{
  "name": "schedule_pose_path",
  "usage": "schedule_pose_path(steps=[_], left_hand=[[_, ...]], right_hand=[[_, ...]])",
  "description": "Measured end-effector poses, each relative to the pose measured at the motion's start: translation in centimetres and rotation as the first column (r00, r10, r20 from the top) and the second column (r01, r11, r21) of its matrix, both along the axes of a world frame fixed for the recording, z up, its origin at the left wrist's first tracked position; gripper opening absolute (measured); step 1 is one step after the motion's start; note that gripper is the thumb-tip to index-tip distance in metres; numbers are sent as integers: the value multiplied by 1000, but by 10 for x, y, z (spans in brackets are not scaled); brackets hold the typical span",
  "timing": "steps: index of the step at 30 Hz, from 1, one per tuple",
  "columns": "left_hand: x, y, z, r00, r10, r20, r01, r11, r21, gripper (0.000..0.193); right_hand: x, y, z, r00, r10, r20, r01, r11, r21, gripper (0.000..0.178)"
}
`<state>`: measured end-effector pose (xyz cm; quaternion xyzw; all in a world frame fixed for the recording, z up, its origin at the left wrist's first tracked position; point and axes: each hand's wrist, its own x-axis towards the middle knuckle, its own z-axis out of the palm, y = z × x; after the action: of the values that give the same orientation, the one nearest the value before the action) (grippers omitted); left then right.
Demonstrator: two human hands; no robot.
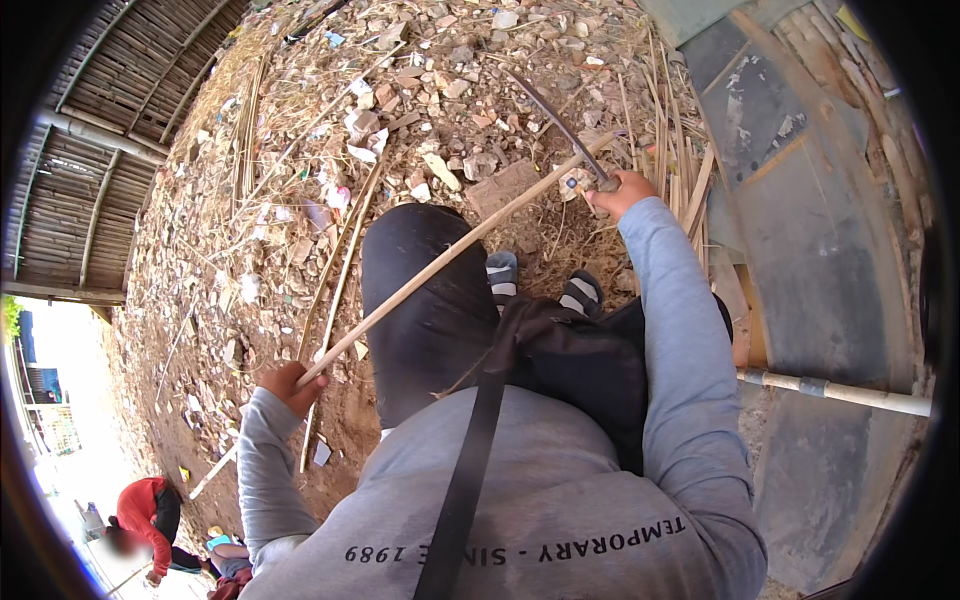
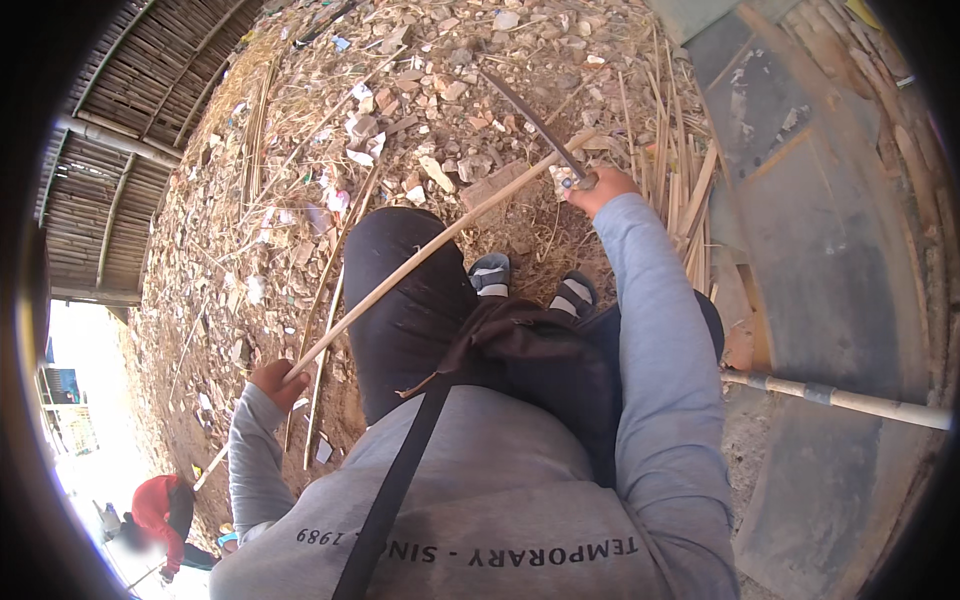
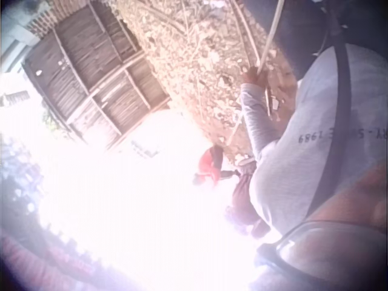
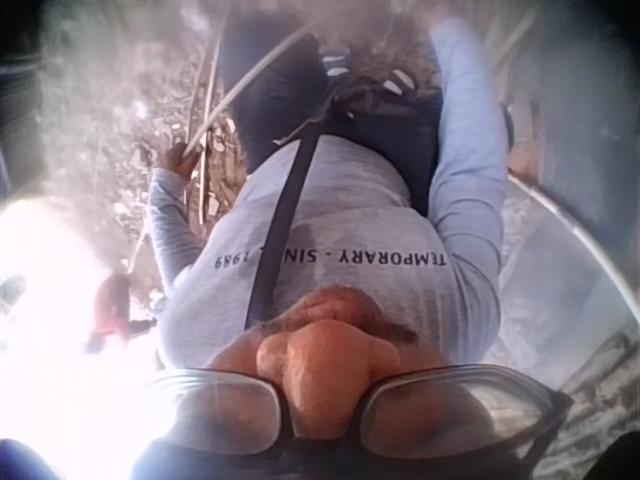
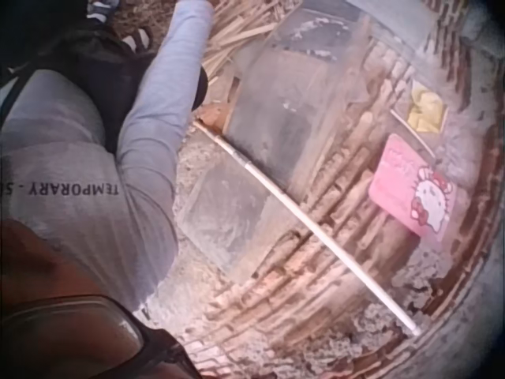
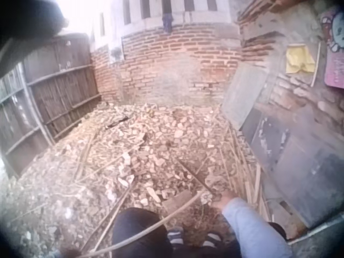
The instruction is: The person shaves a long thin strip of bamboo by hand using a knife, holding the strip against their leg while sliding the blade along its length.
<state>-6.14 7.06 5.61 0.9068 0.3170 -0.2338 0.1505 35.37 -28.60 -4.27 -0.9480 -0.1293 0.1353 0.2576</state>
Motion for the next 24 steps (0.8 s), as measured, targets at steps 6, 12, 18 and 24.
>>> schedule_pose_path(steps=[6,12,18,24], left_hand=[[36,-44,-15,926,25,376,35,988,-151,36],[56,-68,-46,878,-135,459,167,985,-29,29],[63,-71,-49,878,-213,429,193,977,91,28],[64,-73,-50,900,-203,386,165,978,129,29]], right_hand=[[-27,11,23,992,122,26,-125,963,240,41],[-70,41,43,835,549,18,-549,833,64,40],[-59,46,20,799,580,-160,-596,799,-83,33],[-72,52,15,841,541,-2,-541,841,-15,31]])
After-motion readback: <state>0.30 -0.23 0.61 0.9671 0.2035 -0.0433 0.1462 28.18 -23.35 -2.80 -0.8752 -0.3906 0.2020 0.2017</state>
